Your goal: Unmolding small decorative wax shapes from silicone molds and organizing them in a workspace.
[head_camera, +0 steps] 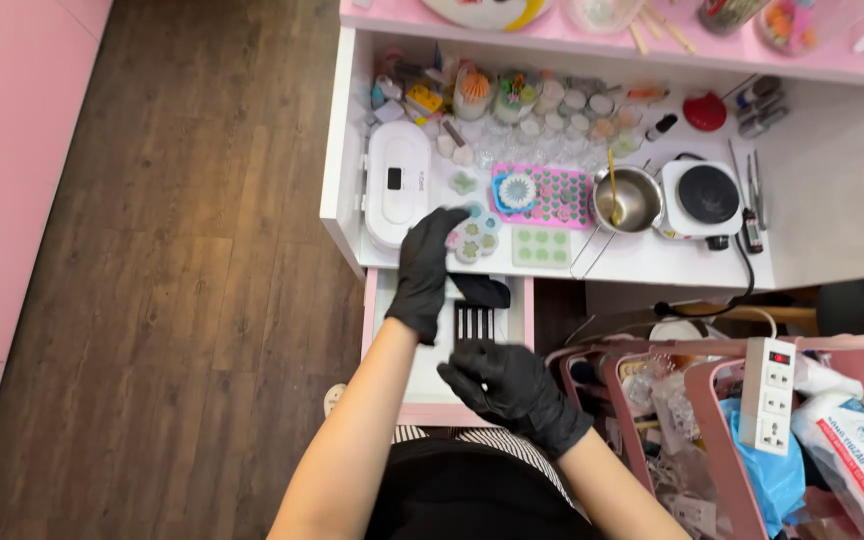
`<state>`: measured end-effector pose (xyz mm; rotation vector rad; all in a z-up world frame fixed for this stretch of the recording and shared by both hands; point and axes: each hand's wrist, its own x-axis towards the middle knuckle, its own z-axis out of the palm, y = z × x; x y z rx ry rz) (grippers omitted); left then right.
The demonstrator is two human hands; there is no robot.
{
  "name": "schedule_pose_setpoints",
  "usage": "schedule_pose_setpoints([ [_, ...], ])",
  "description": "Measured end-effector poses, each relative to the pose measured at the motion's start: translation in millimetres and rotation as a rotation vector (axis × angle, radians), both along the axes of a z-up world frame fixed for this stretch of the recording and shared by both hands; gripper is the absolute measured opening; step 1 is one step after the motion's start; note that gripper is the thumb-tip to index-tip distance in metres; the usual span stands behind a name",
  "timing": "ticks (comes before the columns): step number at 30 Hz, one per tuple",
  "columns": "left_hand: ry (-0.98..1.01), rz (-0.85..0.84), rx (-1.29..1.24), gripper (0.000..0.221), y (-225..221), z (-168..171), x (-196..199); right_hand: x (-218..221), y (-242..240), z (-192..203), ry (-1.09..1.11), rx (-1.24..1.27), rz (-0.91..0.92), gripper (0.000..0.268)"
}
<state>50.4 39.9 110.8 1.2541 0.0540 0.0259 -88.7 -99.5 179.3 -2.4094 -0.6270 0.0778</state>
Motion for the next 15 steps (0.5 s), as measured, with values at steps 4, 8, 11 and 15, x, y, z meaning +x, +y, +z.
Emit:
schedule_pose_setpoints([
  [4,0.344,-0.064,0.253,0.037,23.3,-50.6,-47.4,-24.7,-36.8,-83.2,0.755,-0.225,-0.06,0.046],
  [8,0.47,-0.365,0.724,0.039,28.1,-83.5,-128.6,-112.3,-96.0,-274.3,0.889,-0.458,0.062,0.044],
  [11,-0.032,-0.601,1.189,0.039,29.5,-149.9,-187.8,-185.1,-111.5,-369.5,0.692,-0.362,0.095,0.035],
  [15,-0.339,-0.739,1.303,0.064,44.8,-172.2,-208.0,-238.1,-79.0,-402.6,0.704,-0.307,0.068,0.035],
])
